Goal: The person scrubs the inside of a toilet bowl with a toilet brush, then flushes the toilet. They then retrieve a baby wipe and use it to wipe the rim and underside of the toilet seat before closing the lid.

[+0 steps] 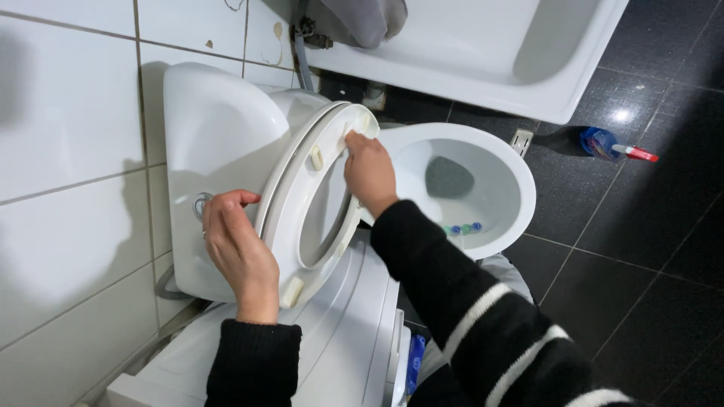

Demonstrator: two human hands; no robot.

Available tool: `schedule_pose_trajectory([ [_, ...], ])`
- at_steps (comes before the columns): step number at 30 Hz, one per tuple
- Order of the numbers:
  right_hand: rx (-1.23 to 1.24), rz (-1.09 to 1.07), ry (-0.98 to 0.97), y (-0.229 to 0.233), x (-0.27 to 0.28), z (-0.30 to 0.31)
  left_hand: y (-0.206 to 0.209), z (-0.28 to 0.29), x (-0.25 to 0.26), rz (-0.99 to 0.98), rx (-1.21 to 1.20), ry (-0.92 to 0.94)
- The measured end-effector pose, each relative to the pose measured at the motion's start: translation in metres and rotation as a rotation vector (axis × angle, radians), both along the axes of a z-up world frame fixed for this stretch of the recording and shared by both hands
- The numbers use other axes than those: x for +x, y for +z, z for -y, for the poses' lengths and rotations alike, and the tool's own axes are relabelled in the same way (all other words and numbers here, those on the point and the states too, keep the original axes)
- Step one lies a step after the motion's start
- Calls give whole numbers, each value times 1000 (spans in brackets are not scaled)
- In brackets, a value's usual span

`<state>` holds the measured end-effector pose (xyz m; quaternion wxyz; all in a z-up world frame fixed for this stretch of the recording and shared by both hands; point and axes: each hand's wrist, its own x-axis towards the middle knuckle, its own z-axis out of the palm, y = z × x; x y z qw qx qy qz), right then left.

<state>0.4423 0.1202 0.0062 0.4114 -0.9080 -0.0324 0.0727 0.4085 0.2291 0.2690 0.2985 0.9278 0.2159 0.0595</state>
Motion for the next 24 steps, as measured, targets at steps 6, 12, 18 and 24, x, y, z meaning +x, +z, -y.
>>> schedule_pose_trajectory([
  [6, 59, 9, -46, 85, -2, 6, 0, 0, 6, 8, 19, 11],
  [12, -24, 188, 15, 99, -8, 6, 1, 4, 4, -16, 39, -9],
  [18, 15, -193, -15, -14, -1, 1, 4, 3, -1, -11, 1, 12],
  [24, 120, -8, -21, 148, -22, 8, 4, 1, -2, -23, 41, 12],
])
